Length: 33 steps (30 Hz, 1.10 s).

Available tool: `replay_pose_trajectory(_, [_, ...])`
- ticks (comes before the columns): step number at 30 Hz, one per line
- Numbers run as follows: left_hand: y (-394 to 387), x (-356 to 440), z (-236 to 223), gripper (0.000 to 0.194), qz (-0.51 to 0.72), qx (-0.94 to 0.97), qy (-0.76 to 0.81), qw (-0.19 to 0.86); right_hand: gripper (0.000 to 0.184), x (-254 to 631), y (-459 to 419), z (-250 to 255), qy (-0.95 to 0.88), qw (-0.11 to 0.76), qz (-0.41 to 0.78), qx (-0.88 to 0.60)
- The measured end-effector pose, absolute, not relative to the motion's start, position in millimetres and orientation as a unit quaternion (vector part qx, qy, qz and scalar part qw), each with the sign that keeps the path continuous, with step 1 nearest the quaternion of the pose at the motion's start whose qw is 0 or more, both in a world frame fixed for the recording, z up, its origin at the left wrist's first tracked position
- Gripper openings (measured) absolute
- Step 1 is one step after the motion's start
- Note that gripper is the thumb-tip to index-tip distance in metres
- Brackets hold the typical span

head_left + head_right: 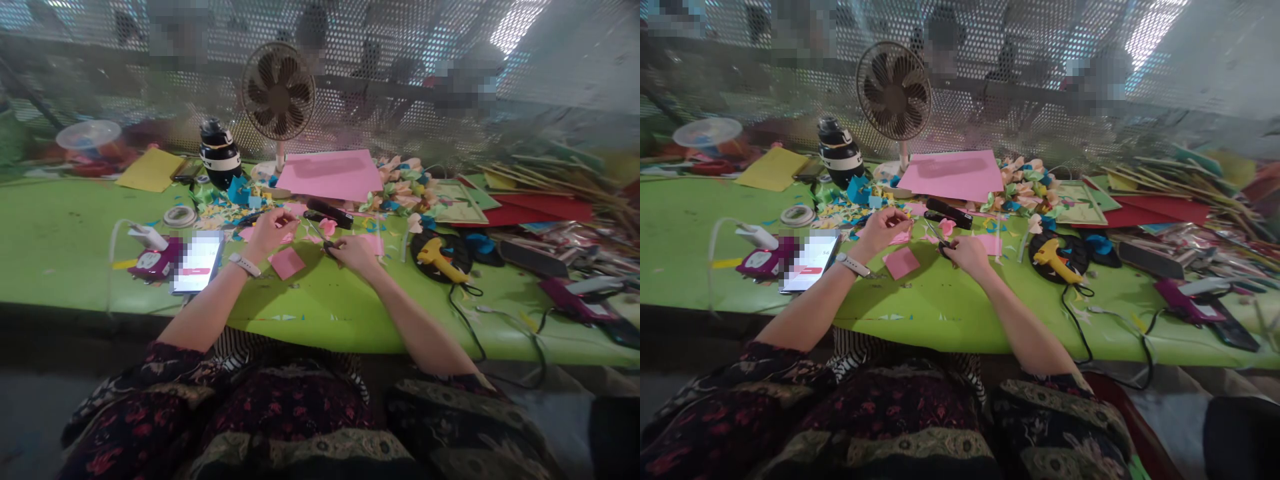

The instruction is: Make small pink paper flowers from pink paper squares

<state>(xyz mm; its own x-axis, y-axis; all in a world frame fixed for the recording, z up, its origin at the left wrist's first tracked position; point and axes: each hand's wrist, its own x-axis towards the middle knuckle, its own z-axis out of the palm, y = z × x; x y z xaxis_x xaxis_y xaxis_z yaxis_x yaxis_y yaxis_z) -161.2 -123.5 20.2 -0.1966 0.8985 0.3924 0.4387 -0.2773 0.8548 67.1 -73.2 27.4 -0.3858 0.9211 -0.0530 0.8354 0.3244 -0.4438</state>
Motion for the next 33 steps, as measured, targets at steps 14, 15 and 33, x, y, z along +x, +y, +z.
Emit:
replay_pose_trajectory(14, [-129.7, -155.0, 26.4, 0.030, 0.577, 0.510, 0.465, 0.437, 0.022, 68.5, -72.4, 21.2, -0.820, 0.123, 0.147, -0.539])
replay_pose_trajectory(15, [-130.0, -154.6, 26.5, 0.030, 0.578, 0.508, 0.464, 0.439, 0.022, 68.4, -72.1, 21.1, -0.821, 0.119, 0.143, -0.539])
replay_pose_trajectory(33, [-135.0, -139.5, 21.1, 0.031, 0.528, 0.574, 0.421, 0.463, 0.038, 68.5, -81.0, 16.1, -0.774, 0.410, 0.301, -0.377])
